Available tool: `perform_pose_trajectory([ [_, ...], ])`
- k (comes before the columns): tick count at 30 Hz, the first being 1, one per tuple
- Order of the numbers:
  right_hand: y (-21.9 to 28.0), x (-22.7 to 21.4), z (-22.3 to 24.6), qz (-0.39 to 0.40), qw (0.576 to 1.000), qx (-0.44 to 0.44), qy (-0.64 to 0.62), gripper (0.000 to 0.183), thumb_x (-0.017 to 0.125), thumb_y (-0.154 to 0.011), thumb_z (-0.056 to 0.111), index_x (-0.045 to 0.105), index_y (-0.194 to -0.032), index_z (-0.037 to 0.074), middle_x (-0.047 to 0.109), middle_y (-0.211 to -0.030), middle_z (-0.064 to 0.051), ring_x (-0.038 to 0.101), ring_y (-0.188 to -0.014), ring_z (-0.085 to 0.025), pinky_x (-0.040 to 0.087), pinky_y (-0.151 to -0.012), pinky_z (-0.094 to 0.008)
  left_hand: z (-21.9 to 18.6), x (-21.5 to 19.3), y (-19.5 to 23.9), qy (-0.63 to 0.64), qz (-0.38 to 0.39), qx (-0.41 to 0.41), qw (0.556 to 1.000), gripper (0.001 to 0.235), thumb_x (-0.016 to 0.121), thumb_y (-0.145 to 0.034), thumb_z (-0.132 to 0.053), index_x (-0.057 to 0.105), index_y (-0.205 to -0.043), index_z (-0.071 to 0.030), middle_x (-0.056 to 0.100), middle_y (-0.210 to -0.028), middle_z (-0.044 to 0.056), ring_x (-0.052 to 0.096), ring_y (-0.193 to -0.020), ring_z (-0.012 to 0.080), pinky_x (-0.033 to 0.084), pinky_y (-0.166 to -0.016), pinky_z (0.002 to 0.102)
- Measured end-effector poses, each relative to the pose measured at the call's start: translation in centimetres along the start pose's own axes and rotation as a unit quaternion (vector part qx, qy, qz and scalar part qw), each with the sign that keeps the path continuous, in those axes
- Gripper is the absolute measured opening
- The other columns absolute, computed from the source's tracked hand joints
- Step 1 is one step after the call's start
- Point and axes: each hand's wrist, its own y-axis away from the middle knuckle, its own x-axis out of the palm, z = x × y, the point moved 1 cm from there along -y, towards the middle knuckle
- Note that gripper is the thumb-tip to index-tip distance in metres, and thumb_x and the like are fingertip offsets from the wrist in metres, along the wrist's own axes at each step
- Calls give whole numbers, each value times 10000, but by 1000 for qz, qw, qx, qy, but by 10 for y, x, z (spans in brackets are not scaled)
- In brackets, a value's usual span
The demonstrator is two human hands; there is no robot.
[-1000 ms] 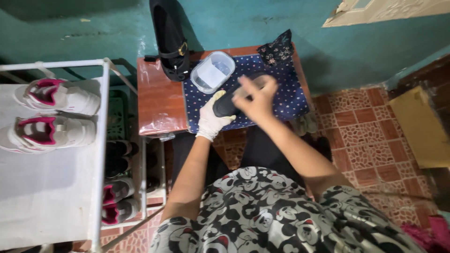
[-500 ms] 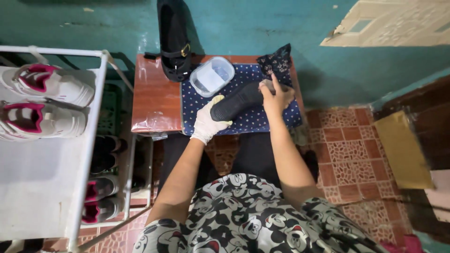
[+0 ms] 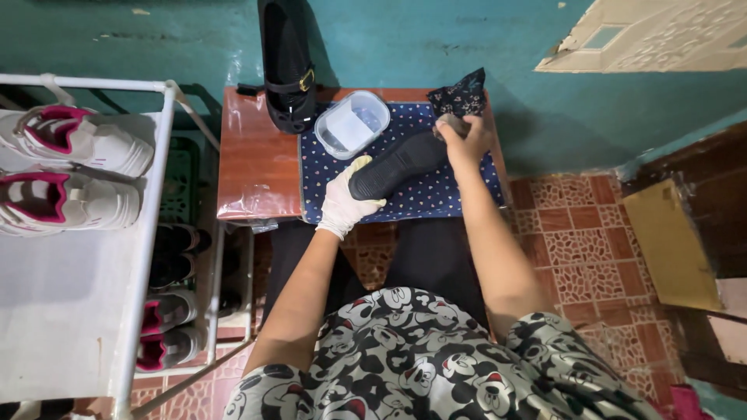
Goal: The person cleans a black shoe by scrubbing the sole and upper with a brush. They dip the brush into a container of liquid and continue scrubbing different parts of the shoe, including the buckle area.
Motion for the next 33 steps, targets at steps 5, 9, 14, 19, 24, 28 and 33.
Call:
perform_pose_trajectory([
  [5,24,-11,13,6,985,-173,-6,520,925,-802,412,644,-1147,142,566,-1135,-148,546,-1117,-333,448,-990,-415,20,11,-2,-34,-14,45,998,1177,996,-461,-380,441,-1465,-117,636,-1398,49,598,-1296,138,416,-1171,267],
  [9,33,-20,24,42,986,-141,-74,408,781,-945,371,657,-1193,72,611,-1117,-261,603,-1105,-432,477,-975,-469,25,18,-4,12,-21,47,999,1144,991,-489,-358,434,-1455,-102,625,-1406,50,583,-1310,132,393,-1186,258],
  [14,23,-37,7,73,978,-185,-63,339,765,-978,356,692,-1205,114,581,-1122,-136,578,-1127,-299,458,-1014,-389,30,20,-8,-39,-3,79,996,1147,985,-496,-363,435,-1461,-74,619,-1408,73,569,-1325,142,371,-1202,258],
  [19,11,-33,-2,89,968,-232,-16,408,820,-944,399,705,-1212,113,586,-1131,-136,585,-1148,-313,464,-1011,-396,36,26,-9,22,-38,64,997,1147,992,-448,-390,468,-1433,-124,629,-1391,32,565,-1323,103,358,-1199,239],
  [24,1,-32,-9,105,963,-246,3,445,834,-928,463,702,-1173,117,589,-1155,-155,572,-1190,-341,445,-1035,-415,41,30,-13,-107,-22,115,987,1144,976,-479,-394,441,-1437,-67,632,-1368,77,572,-1320,146,374,-1199,256],
  [28,10,-37,13,113,977,-172,61,539,794,-926,562,675,-1184,104,596,-1198,-155,605,-1170,-363,474,-1018,-449,43,40,-14,29,-47,94,994,1145,998,-446,-349,470,-1431,-100,638,-1379,61,582,-1315,133,363,-1198,251],
  [33,7,-30,12,74,957,-175,220,447,668,-990,609,680,-1170,199,660,-1076,-69,685,-1016,-326,541,-893,-474,41,27,-9,-38,-41,116,992,1189,1009,-419,-323,466,-1448,-76,634,-1381,67,599,-1289,127,396,-1179,246],
])
